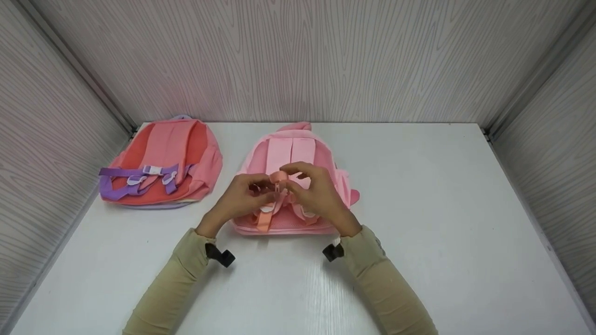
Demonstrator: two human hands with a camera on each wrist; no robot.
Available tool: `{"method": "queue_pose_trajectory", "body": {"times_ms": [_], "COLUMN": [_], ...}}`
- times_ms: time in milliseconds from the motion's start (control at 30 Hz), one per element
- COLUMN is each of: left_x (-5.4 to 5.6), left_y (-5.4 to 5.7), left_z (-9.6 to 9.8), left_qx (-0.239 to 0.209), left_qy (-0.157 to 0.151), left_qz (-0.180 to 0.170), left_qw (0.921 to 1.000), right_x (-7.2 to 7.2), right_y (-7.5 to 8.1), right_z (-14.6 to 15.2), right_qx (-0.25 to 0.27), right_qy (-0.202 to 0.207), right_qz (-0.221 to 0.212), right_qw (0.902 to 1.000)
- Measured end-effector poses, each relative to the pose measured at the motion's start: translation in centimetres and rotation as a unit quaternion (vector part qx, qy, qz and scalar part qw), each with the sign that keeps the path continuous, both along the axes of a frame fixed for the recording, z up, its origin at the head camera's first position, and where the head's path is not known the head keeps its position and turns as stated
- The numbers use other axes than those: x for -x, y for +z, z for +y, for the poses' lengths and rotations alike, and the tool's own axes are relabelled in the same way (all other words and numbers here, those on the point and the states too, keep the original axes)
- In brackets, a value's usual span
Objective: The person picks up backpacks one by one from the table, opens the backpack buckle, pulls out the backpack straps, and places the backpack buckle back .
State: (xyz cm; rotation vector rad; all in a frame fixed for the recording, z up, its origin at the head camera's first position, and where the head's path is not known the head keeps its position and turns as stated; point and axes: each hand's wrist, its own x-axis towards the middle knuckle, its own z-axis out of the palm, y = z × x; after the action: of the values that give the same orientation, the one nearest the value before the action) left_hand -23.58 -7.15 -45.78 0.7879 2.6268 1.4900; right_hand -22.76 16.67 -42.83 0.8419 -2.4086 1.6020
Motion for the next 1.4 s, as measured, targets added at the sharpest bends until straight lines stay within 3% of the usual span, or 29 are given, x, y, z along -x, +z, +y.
{"method": "queue_pose_trajectory", "body": {"times_ms": [467, 1100, 1400], "left_x": [0.0, -0.1, -0.2], "left_y": [0.1, 0.3, 0.0], "left_z": [0.1, 0.1, 0.0], "left_qx": [-0.009, -0.012, -0.003], "left_qy": [-0.004, -0.003, 0.002], "left_qz": [-0.028, -0.033, -0.024], "left_qw": [0.9996, 0.9994, 0.9997], "right_x": [0.0, 0.3, -0.2], "right_y": [0.1, 1.2, 1.2], "right_z": [0.0, 1.8, 3.4], "right_qx": [0.022, 0.104, 0.126], "right_qy": [0.019, 0.011, -0.042], "right_qz": [0.008, -0.040, -0.078], "right_qw": [0.9996, 0.9937, 0.9881]}}
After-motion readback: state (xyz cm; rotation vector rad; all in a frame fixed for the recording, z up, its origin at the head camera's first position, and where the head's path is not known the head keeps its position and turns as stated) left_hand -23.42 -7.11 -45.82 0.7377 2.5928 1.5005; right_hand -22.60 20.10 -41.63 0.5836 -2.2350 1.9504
